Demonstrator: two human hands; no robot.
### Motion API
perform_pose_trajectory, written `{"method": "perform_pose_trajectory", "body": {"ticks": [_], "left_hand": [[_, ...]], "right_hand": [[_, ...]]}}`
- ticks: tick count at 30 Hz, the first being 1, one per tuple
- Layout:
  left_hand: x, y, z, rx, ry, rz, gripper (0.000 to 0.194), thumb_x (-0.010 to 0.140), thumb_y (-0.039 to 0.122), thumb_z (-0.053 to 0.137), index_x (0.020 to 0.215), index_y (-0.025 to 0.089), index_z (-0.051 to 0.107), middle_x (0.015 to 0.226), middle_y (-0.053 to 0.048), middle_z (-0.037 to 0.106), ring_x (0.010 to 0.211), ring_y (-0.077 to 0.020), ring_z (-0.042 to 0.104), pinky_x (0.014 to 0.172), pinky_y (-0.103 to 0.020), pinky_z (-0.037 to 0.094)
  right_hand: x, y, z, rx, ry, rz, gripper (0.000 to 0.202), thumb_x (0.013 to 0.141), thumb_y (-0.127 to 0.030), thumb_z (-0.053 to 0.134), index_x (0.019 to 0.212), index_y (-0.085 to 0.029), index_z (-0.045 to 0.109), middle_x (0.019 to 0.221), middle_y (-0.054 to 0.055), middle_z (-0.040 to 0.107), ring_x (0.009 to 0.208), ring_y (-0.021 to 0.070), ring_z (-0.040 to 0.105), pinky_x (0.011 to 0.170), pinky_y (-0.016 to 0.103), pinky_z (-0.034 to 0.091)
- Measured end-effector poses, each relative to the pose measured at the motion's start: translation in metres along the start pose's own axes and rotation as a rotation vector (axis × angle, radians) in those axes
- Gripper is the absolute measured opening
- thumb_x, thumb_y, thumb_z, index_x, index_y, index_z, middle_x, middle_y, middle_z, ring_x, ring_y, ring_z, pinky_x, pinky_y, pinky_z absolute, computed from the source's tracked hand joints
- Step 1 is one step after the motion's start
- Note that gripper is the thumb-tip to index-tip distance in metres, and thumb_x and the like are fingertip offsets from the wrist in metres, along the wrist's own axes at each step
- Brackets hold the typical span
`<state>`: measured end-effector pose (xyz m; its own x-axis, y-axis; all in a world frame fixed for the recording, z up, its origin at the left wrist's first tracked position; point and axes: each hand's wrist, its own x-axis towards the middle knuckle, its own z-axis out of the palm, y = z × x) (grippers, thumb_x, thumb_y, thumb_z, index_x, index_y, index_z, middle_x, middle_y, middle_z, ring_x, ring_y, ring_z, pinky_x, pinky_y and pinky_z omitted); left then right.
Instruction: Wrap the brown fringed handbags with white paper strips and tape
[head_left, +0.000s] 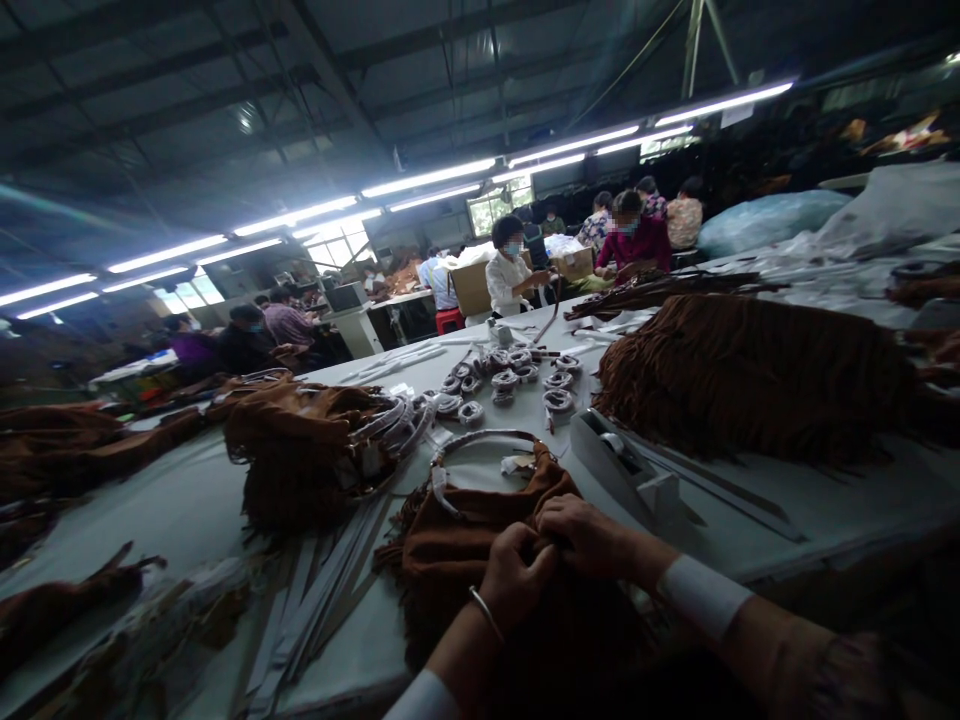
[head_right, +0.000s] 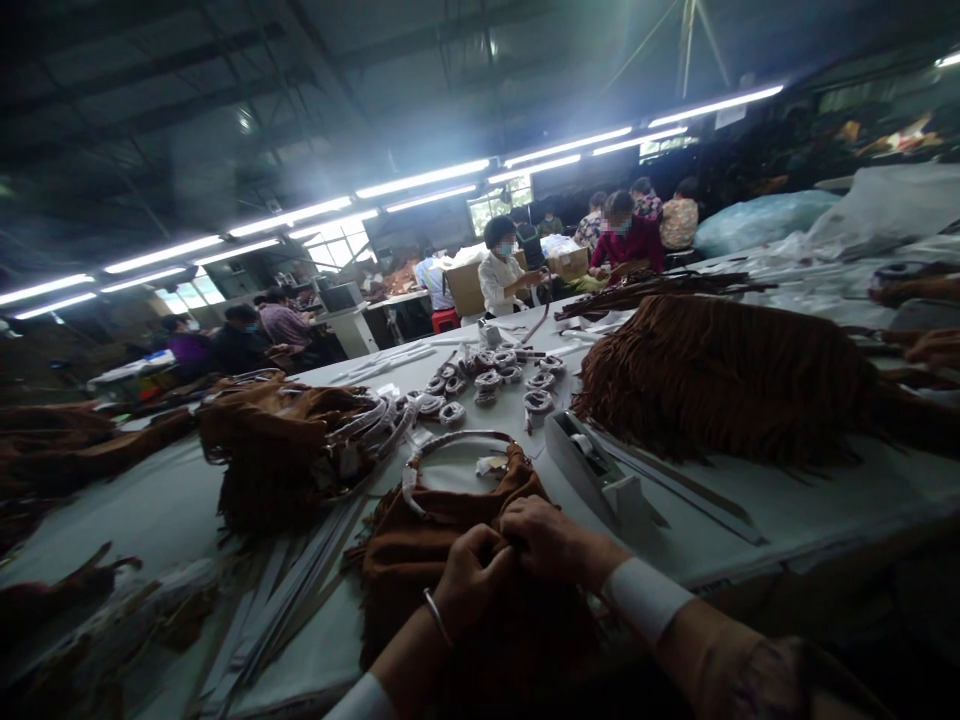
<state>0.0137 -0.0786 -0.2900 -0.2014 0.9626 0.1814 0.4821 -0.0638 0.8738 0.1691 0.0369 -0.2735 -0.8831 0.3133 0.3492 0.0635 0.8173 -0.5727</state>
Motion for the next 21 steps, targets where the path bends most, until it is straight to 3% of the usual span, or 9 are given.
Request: {"method": "perform_pose_trajectory", "body": {"ticks": [4,6,9,14,18,21], "left_hand": [[0.032,0.011,-0.029,0.36,-0.258,0.011,0.033,0.096,0.037,0.048,0.083,0.014,0.068,0.075,-0.003,0.066,0.07,-0.0155,0.059,0.062,-0.023,0.045],[0.055,0.012,-0.047,0.591,-0.253,0.008,0.036,0.1,0.033,0.042,0.091,0.013,0.071,0.085,-0.007,0.071,0.079,-0.0183,0.064,0.071,-0.026,0.048],[0.084,0.004,-0.067,0.725,-0.208,-0.005,0.028,0.096,0.029,0.051,0.111,0.015,0.07,0.113,-0.013,0.071,0.108,-0.0258,0.064,0.095,-0.034,0.047],[0.092,-0.021,-0.062,0.888,-0.28,-0.112,0.037,0.084,0.048,0.07,0.104,0.018,0.071,0.108,-0.016,0.073,0.11,-0.0362,0.066,0.101,-0.051,0.043],[0.089,-0.032,-0.054,0.934,-0.266,-0.164,0.043,0.089,0.057,0.062,0.105,0.018,0.071,0.107,-0.016,0.074,0.109,-0.0354,0.067,0.098,-0.049,0.044],[0.09,-0.033,-0.053,0.939,-0.243,-0.179,0.044,0.093,0.057,0.058,0.103,0.017,0.072,0.105,-0.016,0.074,0.108,-0.034,0.068,0.096,-0.046,0.045]], "right_hand": [[-0.003,0.005,-0.001,-0.031,-0.027,-0.077,0.019,0.066,-0.015,0.065,0.084,-0.02,0.063,0.094,0.005,0.071,0.093,0.0222,0.063,0.09,0.037,0.043],[-0.004,0.003,-0.001,-0.047,-0.02,-0.096,0.011,0.071,-0.018,0.064,0.081,-0.02,0.059,0.088,0.004,0.069,0.087,0.0205,0.062,0.088,0.036,0.042],[-0.003,-0.002,-0.001,-0.063,-0.025,-0.107,0.008,0.072,-0.021,0.061,0.075,-0.021,0.053,0.082,0.003,0.065,0.082,0.0193,0.058,0.086,0.035,0.041],[0.0,-0.013,-0.011,-0.093,-0.105,-0.124,0.015,0.061,-0.022,0.059,0.07,-0.022,0.048,0.077,0.003,0.062,0.081,0.0201,0.057,0.083,0.035,0.04],[0.0,-0.029,-0.023,-0.274,-0.292,-0.121,0.021,0.053,-0.018,0.059,0.073,-0.021,0.052,0.077,0.004,0.064,0.077,0.0205,0.056,0.083,0.037,0.037],[-0.004,-0.038,-0.026,-0.365,-0.372,-0.086,0.024,0.059,-0.019,0.06,0.083,-0.02,0.058,0.084,0.005,0.066,0.077,0.0221,0.056,0.075,0.036,0.035]]}}
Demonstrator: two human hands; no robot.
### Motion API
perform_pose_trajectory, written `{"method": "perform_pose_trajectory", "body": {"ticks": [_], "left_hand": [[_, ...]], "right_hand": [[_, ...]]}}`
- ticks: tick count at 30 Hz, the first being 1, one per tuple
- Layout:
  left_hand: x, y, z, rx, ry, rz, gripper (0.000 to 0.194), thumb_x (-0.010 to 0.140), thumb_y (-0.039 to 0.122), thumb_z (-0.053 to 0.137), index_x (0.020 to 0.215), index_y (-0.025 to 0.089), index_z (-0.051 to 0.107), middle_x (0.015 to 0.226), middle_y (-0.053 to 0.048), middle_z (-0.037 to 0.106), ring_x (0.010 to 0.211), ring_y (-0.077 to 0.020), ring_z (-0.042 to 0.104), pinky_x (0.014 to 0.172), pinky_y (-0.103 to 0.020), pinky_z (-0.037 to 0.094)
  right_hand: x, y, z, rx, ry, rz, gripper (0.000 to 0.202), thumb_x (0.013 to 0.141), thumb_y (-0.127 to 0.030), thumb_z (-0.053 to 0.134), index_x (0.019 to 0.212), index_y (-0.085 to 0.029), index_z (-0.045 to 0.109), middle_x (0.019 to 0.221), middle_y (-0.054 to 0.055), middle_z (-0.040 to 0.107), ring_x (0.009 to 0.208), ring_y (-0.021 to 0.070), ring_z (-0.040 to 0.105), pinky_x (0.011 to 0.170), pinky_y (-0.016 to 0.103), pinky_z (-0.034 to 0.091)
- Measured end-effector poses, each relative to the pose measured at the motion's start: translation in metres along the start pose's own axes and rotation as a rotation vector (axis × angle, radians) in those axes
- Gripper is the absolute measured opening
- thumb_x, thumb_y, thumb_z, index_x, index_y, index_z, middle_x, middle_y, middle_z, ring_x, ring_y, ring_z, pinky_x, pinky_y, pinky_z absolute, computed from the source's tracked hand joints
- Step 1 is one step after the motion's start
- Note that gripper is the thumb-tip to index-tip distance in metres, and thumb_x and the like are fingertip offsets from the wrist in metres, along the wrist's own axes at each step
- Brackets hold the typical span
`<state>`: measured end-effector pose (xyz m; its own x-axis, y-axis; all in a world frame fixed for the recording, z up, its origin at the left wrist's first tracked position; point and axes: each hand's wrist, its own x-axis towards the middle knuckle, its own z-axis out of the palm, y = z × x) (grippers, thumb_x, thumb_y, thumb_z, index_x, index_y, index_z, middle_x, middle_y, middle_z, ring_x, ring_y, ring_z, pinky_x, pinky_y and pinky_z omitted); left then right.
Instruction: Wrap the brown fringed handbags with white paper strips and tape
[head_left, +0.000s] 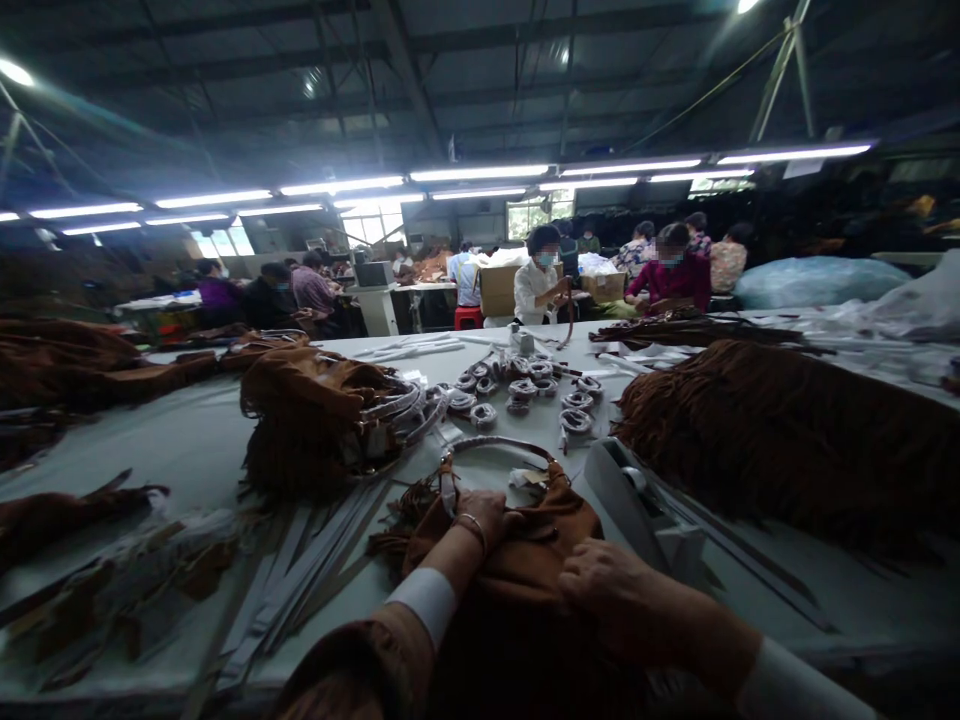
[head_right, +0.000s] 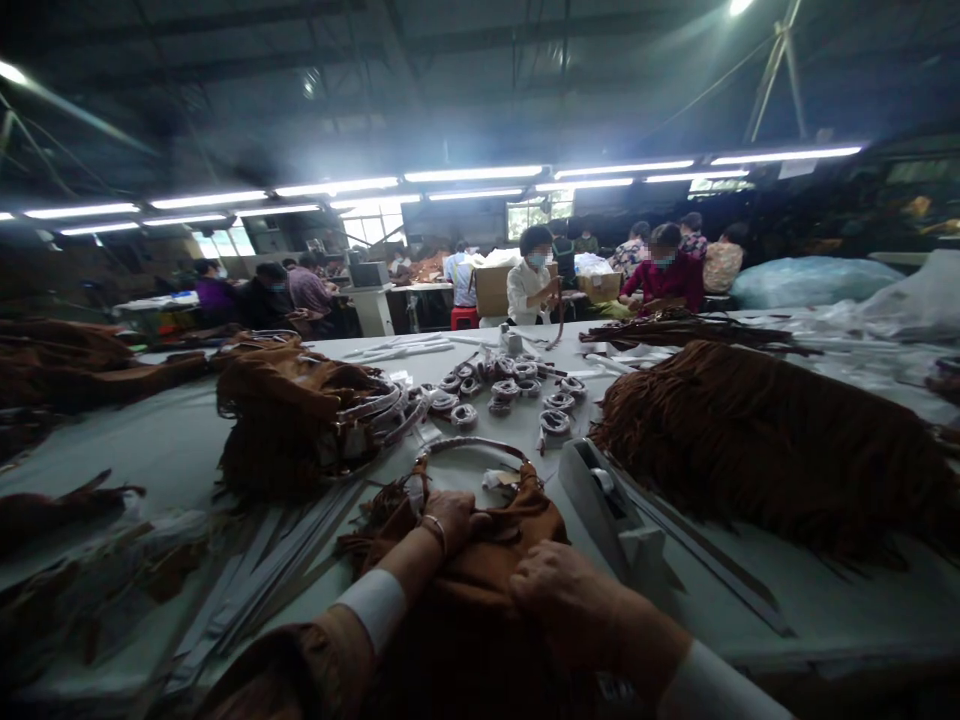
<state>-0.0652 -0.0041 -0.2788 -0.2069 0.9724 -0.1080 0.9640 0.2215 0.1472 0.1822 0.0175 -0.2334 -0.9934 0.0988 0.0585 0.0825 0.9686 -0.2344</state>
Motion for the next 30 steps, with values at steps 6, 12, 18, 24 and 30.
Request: {"method": "perform_pose_trajectory", "body": {"ticks": [6,12,18,24,30], "left_hand": [[0.0,-0.003,0.005,-0.038,0.08,-0.052,0.044,0.099,0.052,0.048,0.1,0.016,0.073,0.103,-0.014,0.074,0.107,-0.0307,0.067,0.095,-0.042,0.044],[-0.001,-0.014,0.006,-0.072,0.137,-0.046,0.031,0.095,0.044,0.058,0.095,0.016,0.072,0.1,-0.013,0.072,0.103,-0.0286,0.065,0.093,-0.039,0.044],[-0.015,0.024,-0.023,-0.207,0.336,0.079,0.019,0.087,0.027,0.064,0.102,0.018,0.071,0.106,-0.01,0.068,0.103,-0.0254,0.06,0.09,-0.034,0.042],[-0.015,0.087,-0.024,-0.667,-0.114,0.042,0.037,0.078,0.05,0.07,0.064,0.016,0.066,0.055,0.002,0.053,0.055,-0.0133,0.045,0.054,-0.027,0.03],[-0.004,0.087,0.004,-0.964,-0.157,-0.033,0.02,0.072,0.029,0.068,0.058,0.015,0.062,0.053,0.003,0.05,0.052,-0.0111,0.042,0.053,-0.026,0.031]], "right_hand": [[-0.013,-0.003,0.011,0.044,0.052,0.077,0.017,0.067,-0.014,0.059,0.082,-0.021,0.056,0.089,0.004,0.065,0.082,0.0213,0.053,0.078,0.036,0.034],[-0.025,-0.012,0.035,0.085,0.385,0.213,0.021,0.082,-0.001,0.049,0.082,-0.021,0.057,0.091,0.004,0.062,0.091,0.0207,0.052,0.082,0.036,0.039],[-0.017,-0.02,0.053,0.168,0.662,0.132,0.024,0.097,-0.006,0.038,0.086,-0.021,0.053,0.091,0.005,0.06,0.096,0.0193,0.055,0.083,0.031,0.05],[-0.01,-0.026,0.048,0.0,0.682,0.1,0.021,0.101,-0.022,0.045,0.086,-0.021,0.059,0.086,0.005,0.063,0.095,0.0224,0.057,0.085,0.035,0.054],[-0.024,-0.026,0.055,0.289,0.896,0.36,0.023,0.1,-0.023,0.04,0.095,-0.022,0.063,0.105,0.01,0.068,0.103,0.0224,0.063,0.089,0.034,0.054]]}}
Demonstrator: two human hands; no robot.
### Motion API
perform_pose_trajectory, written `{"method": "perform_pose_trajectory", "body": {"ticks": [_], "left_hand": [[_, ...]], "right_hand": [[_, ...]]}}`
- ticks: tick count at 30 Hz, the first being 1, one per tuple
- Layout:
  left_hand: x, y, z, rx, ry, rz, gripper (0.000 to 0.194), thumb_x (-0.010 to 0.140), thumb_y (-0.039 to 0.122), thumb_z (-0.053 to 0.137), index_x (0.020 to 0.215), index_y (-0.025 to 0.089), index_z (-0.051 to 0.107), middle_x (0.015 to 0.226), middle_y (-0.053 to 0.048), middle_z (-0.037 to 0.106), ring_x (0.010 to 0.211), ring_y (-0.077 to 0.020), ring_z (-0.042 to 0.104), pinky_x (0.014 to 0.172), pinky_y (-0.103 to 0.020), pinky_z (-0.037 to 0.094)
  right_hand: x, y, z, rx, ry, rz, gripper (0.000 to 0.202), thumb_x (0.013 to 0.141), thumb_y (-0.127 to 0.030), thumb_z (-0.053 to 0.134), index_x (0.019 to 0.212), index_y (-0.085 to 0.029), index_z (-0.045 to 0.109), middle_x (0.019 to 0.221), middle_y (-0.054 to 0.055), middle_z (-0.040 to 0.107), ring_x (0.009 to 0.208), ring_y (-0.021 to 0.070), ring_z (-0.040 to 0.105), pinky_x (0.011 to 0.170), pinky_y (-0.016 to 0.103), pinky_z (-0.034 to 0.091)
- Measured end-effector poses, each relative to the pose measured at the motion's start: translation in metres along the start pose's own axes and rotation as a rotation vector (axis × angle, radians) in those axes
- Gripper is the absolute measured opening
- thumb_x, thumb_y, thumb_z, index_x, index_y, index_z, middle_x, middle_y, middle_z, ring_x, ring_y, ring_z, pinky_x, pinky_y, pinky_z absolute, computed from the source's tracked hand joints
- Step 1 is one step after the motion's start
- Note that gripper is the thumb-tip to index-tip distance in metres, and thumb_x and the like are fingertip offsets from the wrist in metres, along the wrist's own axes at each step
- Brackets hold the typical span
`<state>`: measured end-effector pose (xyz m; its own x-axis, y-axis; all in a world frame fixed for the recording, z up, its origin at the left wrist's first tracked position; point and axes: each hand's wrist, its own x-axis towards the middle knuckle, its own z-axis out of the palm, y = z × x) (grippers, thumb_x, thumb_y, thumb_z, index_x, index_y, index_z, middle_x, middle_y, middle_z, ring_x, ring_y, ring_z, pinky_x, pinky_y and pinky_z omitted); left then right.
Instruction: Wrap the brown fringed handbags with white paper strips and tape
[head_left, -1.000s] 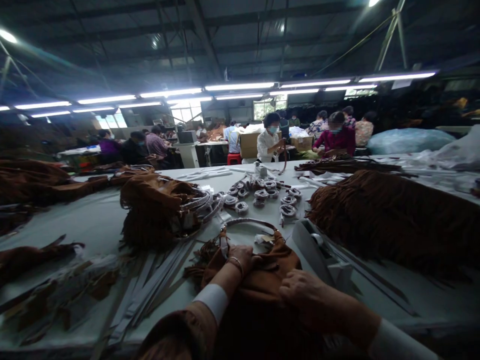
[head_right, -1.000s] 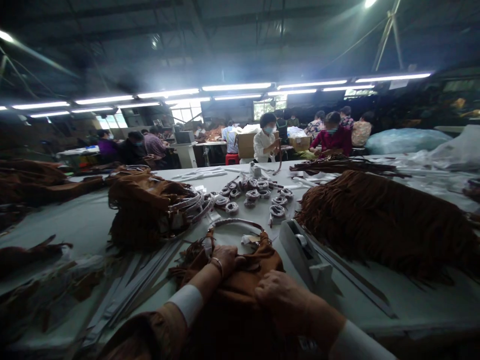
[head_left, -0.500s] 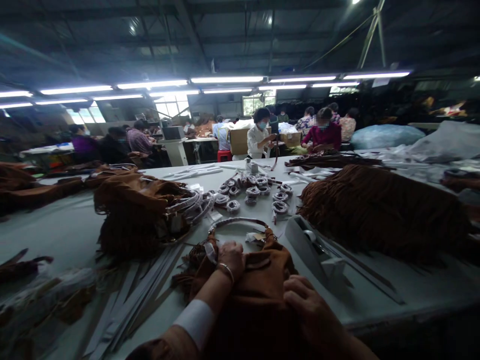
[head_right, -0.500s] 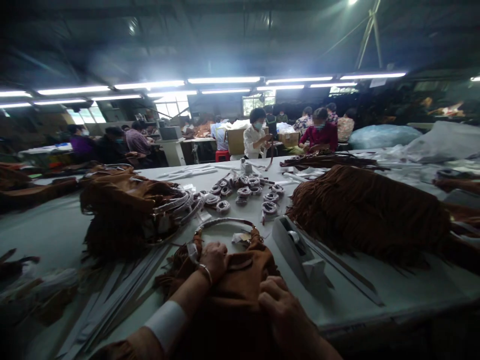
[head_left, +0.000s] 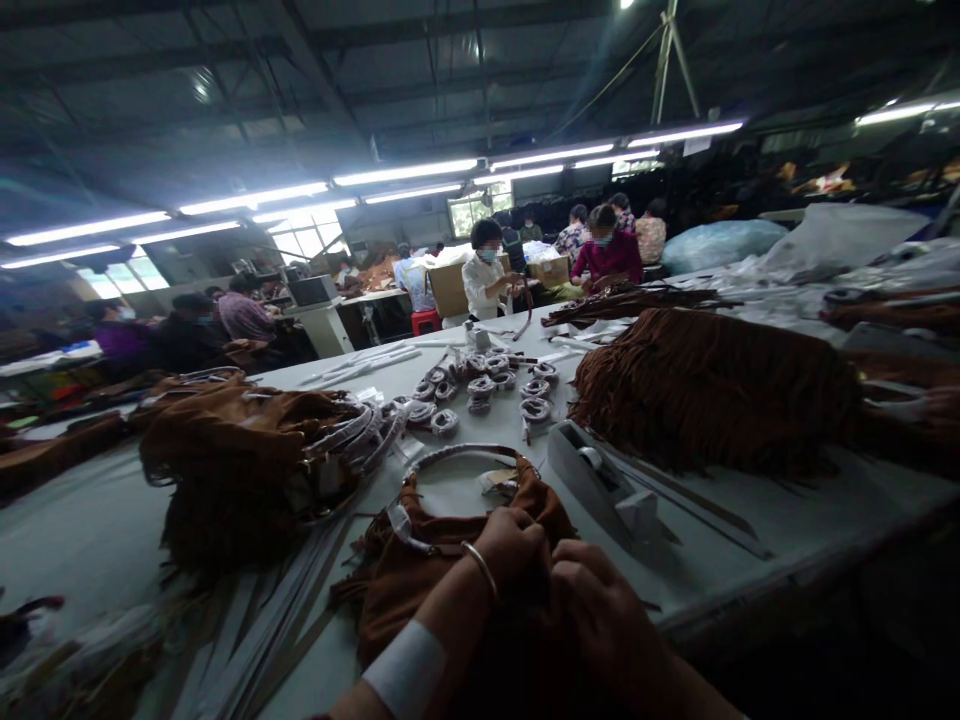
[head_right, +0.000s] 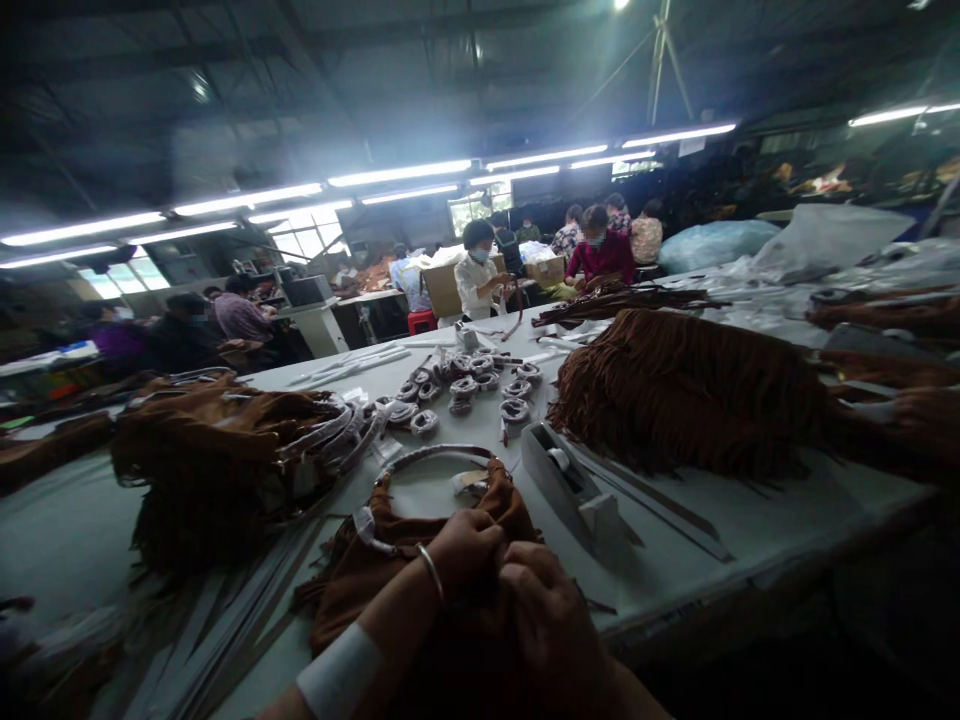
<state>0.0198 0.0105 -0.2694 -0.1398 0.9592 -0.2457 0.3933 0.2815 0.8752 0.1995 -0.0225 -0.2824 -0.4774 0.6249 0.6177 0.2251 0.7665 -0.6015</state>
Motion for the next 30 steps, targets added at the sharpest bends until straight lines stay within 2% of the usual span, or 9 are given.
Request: {"method": "perform_pose_trajectory", "body": {"ticks": [3,5,11,14,19,22,26,28,30], "left_hand": [[-0.004,-0.008,-0.002,-0.148,-0.022,-0.007,0.026,0.073,0.04,0.067,0.067,0.015,0.064,0.059,0.002,0.054,0.055,-0.0109,0.045,0.056,-0.025,0.036],[-0.008,-0.008,-0.002,-0.239,-0.052,-0.003,0.037,0.069,0.05,0.07,0.072,0.014,0.064,0.062,0.002,0.055,0.056,-0.0107,0.046,0.058,-0.025,0.038],[-0.022,-0.003,0.004,-0.47,-0.091,0.041,0.055,0.061,0.065,0.077,0.075,0.014,0.063,0.064,0.003,0.053,0.057,-0.009,0.043,0.058,-0.023,0.036],[-0.024,-0.004,0.011,-0.605,-0.039,0.1,0.054,0.062,0.063,0.081,0.074,0.014,0.062,0.067,0.003,0.054,0.061,-0.0093,0.044,0.059,-0.022,0.036],[-0.026,-0.011,0.022,-0.58,-0.003,0.183,0.054,0.068,0.067,0.075,0.073,0.015,0.061,0.067,0.002,0.055,0.064,-0.0116,0.048,0.064,-0.024,0.04],[-0.028,-0.014,0.021,-0.468,-0.027,0.211,0.053,0.076,0.068,0.067,0.073,0.015,0.061,0.067,0.002,0.053,0.063,-0.0116,0.045,0.061,-0.024,0.038],[-0.028,-0.011,0.0,-0.055,0.032,0.275,0.05,0.091,0.059,0.052,0.066,0.016,0.059,0.062,0.001,0.051,0.06,-0.0127,0.045,0.059,-0.025,0.037],[-0.025,-0.008,-0.016,0.22,0.129,0.328,0.043,0.097,0.049,0.047,0.076,0.017,0.068,0.074,-0.003,0.062,0.072,-0.0171,0.056,0.069,-0.027,0.044],[-0.02,-0.005,-0.031,0.535,0.208,0.363,0.034,0.097,0.044,0.05,0.104,0.02,0.072,0.1,-0.008,0.071,0.097,-0.0235,0.062,0.086,-0.032,0.046]], "right_hand": [[-0.006,0.008,-0.002,0.128,0.026,0.515,0.026,0.097,-0.04,0.046,0.097,-0.022,0.065,0.094,0.009,0.073,0.089,0.0239,0.069,0.08,0.034,0.054],[-0.004,0.012,-0.001,0.241,-0.07,0.708,0.037,0.09,-0.055,0.053,0.093,-0.022,0.068,0.09,0.009,0.075,0.087,0.0267,0.07,0.076,0.034,0.054],[0.016,0.002,0.001,0.641,-0.167,0.912,0.055,0.071,-0.068,0.071,0.09,-0.017,0.072,0.092,0.01,0.078,0.095,0.0302,0.072,0.081,0.036,0.055],[0.025,-0.011,0.002,0.855,-0.132,1.022,0.051,0.067,-0.059,0.08,0.09,-0.014,0.07,0.087,0.01,0.078,0.086,0.0276,0.074,0.078,0.035,0.057],[0.033,-0.025,0.007,1.101,-0.044,1.086,0.03,0.064,-0.036,0.081,0.079,-0.015,0.067,0.07,0.005,0.074,0.067,0.022,0.071,0.064,0.031,0.055],[0.031,-0.02,0.011,1.068,-0.004,1.105,0.023,0.062,-0.032,0.077,0.075,-0.017,0.066,0.065,0.003,0.071,0.062,0.0197,0.069,0.059,0.029,0.053],[0.026,-0.009,0.014,0.963,0.017,1.117,0.023,0.062,-0.026,0.072,0.082,-0.015,0.069,0.07,0.003,0.074,0.064,0.0185,0.068,0.06,0.028,0.054],[0.026,-0.008,0.013,0.939,-0.02,1.119,0.026,0.062,-0.025,0.073,0.086,-0.015,0.07,0.075,0.004,0.076,0.068,0.0204,0.07,0.062,0.029,0.055],[0.027,-0.011,0.01,0.944,-0.048,1.1,0.031,0.062,-0.027,0.076,0.091,-0.015,0.071,0.083,0.007,0.078,0.076,0.0236,0.073,0.068,0.031,0.058]]}}
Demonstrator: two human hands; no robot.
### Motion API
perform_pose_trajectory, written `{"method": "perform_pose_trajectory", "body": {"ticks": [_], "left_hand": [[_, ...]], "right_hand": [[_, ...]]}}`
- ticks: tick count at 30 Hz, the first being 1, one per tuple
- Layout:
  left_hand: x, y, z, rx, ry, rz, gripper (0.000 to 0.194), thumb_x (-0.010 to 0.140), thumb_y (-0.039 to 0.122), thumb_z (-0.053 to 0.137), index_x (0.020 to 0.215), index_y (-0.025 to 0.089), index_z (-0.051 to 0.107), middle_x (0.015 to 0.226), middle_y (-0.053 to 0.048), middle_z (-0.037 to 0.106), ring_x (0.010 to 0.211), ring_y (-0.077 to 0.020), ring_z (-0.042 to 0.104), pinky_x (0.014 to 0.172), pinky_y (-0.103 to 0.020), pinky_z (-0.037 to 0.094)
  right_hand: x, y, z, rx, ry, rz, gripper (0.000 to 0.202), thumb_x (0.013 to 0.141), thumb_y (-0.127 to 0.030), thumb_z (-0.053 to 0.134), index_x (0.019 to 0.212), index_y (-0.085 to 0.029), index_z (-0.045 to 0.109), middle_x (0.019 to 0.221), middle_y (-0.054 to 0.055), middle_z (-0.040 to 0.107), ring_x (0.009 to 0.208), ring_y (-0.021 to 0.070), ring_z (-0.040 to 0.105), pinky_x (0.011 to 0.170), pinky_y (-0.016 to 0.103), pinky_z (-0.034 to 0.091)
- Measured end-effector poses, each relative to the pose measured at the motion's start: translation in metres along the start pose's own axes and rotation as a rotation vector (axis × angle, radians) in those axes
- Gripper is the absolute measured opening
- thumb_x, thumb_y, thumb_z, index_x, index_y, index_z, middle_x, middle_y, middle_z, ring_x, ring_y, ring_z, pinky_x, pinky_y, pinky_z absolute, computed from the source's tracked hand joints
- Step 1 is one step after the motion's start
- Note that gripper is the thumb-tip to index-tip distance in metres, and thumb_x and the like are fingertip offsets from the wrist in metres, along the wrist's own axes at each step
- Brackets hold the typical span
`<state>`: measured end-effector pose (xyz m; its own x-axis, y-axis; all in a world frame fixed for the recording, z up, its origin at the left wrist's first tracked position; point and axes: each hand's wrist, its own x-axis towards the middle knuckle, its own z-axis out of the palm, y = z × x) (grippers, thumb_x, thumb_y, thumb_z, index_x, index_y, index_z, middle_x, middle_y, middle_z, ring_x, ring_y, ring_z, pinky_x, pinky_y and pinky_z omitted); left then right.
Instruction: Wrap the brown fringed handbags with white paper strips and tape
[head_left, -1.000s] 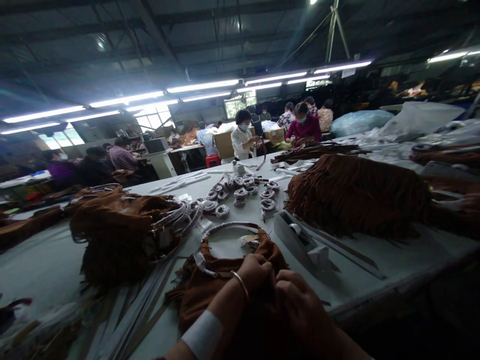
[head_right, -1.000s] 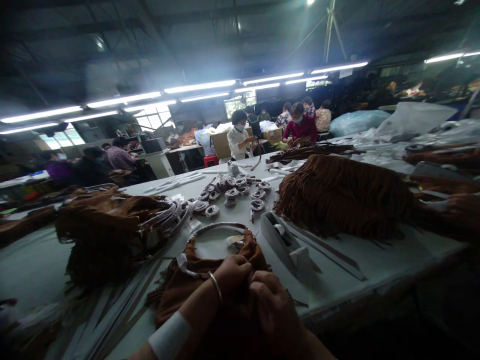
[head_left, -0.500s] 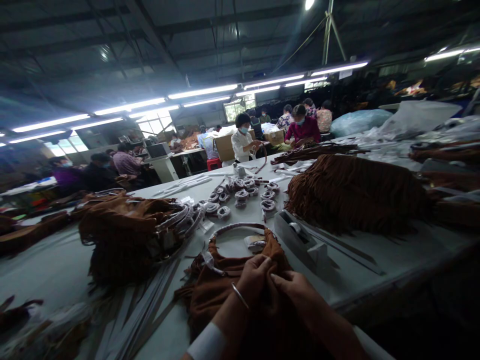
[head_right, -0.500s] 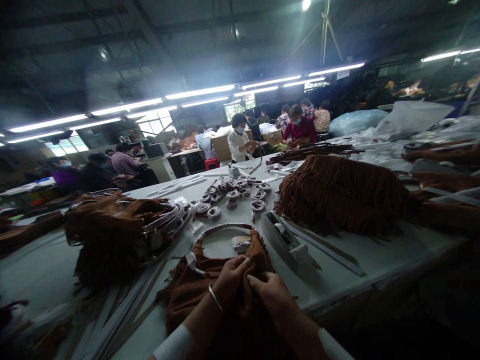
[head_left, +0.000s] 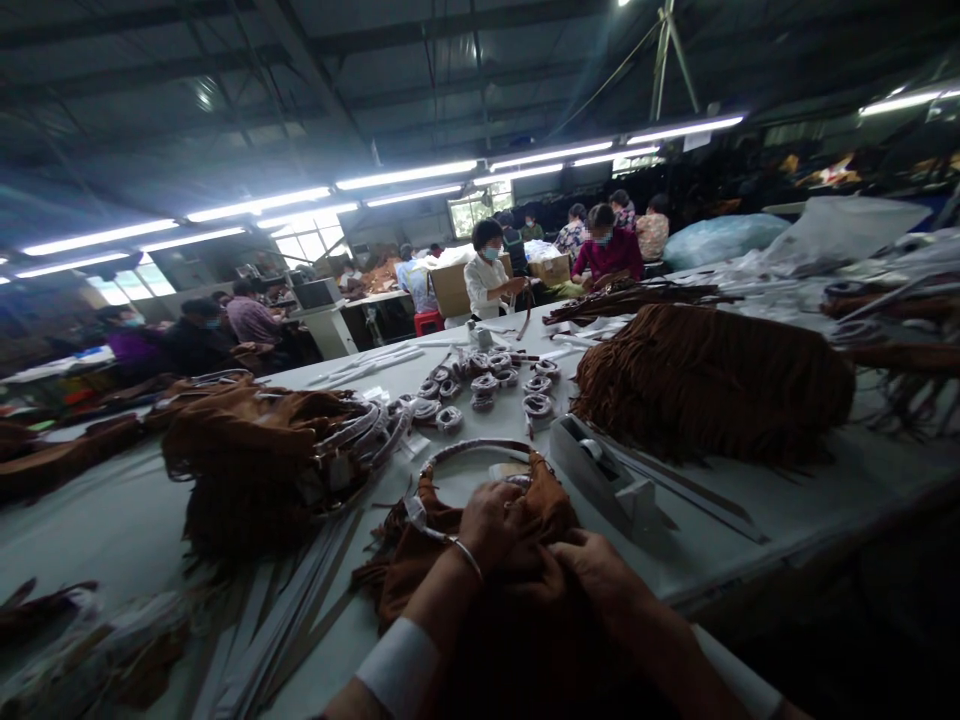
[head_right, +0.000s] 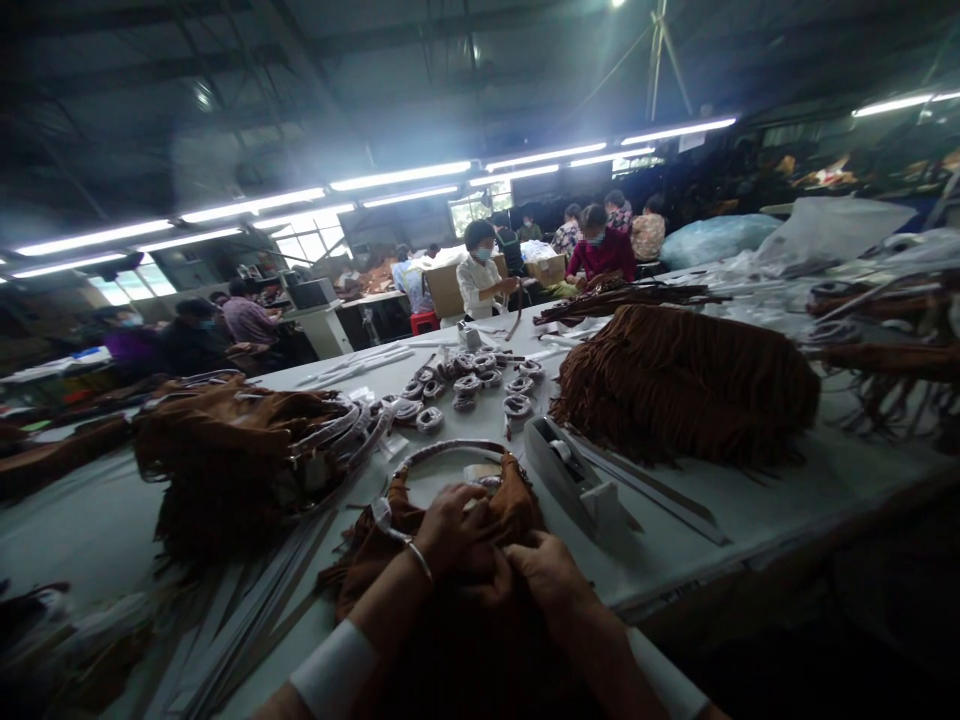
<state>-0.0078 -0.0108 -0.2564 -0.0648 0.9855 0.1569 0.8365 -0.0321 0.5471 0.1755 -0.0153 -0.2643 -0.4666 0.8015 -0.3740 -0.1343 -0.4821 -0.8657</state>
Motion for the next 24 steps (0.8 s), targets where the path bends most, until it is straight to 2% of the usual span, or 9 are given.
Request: {"method": "perform_pose_trajectory", "body": {"ticks": [2,4,6,9,12,15,19,22,24], "left_hand": [[0.005,-0.008,-0.006,0.283,-0.099,-0.001,0.04,0.096,0.049,0.054,0.12,0.022,0.069,0.115,-0.011,0.071,0.11,-0.0289,0.062,0.095,-0.038,0.046],[0.008,-0.013,-0.005,0.439,-0.239,-0.046,0.042,0.096,0.054,0.052,0.113,0.021,0.072,0.107,-0.013,0.073,0.105,-0.0319,0.066,0.092,-0.042,0.048],[0.008,-0.017,-0.003,0.482,-0.288,-0.068,0.041,0.098,0.052,0.049,0.1,0.02,0.075,0.1,-0.013,0.074,0.099,-0.0319,0.068,0.088,-0.043,0.048],[0.008,-0.02,-0.003,0.497,-0.239,-0.08,0.042,0.101,0.05,0.045,0.098,0.02,0.074,0.101,-0.012,0.074,0.1,-0.0297,0.068,0.087,-0.041,0.048],[0.008,-0.028,-0.012,0.511,-0.171,-0.123,0.043,0.103,0.047,0.04,0.1,0.019,0.072,0.103,-0.012,0.072,0.102,-0.0282,0.067,0.089,-0.039,0.046],[0.008,-0.04,-0.02,0.518,-0.135,-0.172,0.04,0.104,0.044,0.04,0.1,0.018,0.071,0.102,-0.013,0.071,0.103,-0.028,0.065,0.091,-0.039,0.044],[0.004,-0.049,-0.024,0.507,-0.131,-0.186,0.038,0.103,0.043,0.043,0.096,0.018,0.071,0.101,-0.012,0.071,0.103,-0.0281,0.063,0.093,-0.04,0.043],[-0.005,-0.038,-0.031,0.485,-0.092,-0.168,0.029,0.1,0.039,0.051,0.099,0.019,0.072,0.108,-0.011,0.069,0.11,-0.0285,0.058,0.098,-0.039,0.04],[-0.018,-0.019,-0.038,0.358,-0.028,-0.1,0.023,0.098,0.035,0.054,0.099,0.019,0.071,0.109,-0.01,0.067,0.11,-0.0269,0.057,0.098,-0.036,0.041]], "right_hand": [[-0.004,-0.005,0.002,-0.008,-0.019,-0.013,0.036,0.063,-0.03,0.077,0.095,-0.016,0.071,0.091,0.008,0.079,0.083,0.0258,0.074,0.073,0.033,0.059],[-0.009,-0.008,0.003,-0.029,-0.028,-0.012,0.039,0.063,-0.031,0.078,0.097,-0.015,0.071,0.093,0.009,0.079,0.085,0.0272,0.074,0.074,0.034,0.059],[-0.012,-0.009,0.002,-0.069,-0.027,-0.009,0.039,0.063,-0.032,0.078,0.097,-0.014,0.071,0.092,0.009,0.079,0.086,0.0279,0.074,0.075,0.034,0.058],[-0.012,-0.006,-0.009,-0.106,-0.025,-0.002,0.034,0.064,-0.03,0.075,0.094,-0.015,0.069,0.085,0.007,0.078,0.082,0.0257,0.073,0.071,0.033,0.056],[-0.006,0.002,-0.029,-0.108,-0.026,-0.011,0.026,0.064,-0.031,0.071,0.084,-0.017,0.066,0.071,0.001,0.072,0.069,0.02,0.069,0.063,0.029,0.051],[0.002,0.009,-0.048,-0.187,0.042,-0.06,0.02,0.06,-0.033,0.069,0.068,-0.019,0.059,0.055,-0.005,0.058,0.052,0.0116,0.055,0.051,0.024,0.039],[0.006,0.011,-0.055,-0.222,0.07,-0.065,0.022,0.06,-0.036,0.068,0.065,-0.02,0.054,0.051,-0.008,0.05,0.046,0.0078,0.044,0.047,0.023,0.03],[0.003,0.007,-0.051,-0.193,0.077,-0.028,0.026,0.059,-0.038,0.071,0.065,-0.02,0.053,0.05,-0.009,0.047,0.044,0.0067,0.041,0.045,0.022,0.028],[0.0,0.004,-0.048,-0.148,0.056,-0.014,0.026,0.061,-0.038,0.072,0.068,-0.019,0.056,0.052,-0.009,0.049,0.045,0.0066,0.043,0.046,0.022,0.03]]}}
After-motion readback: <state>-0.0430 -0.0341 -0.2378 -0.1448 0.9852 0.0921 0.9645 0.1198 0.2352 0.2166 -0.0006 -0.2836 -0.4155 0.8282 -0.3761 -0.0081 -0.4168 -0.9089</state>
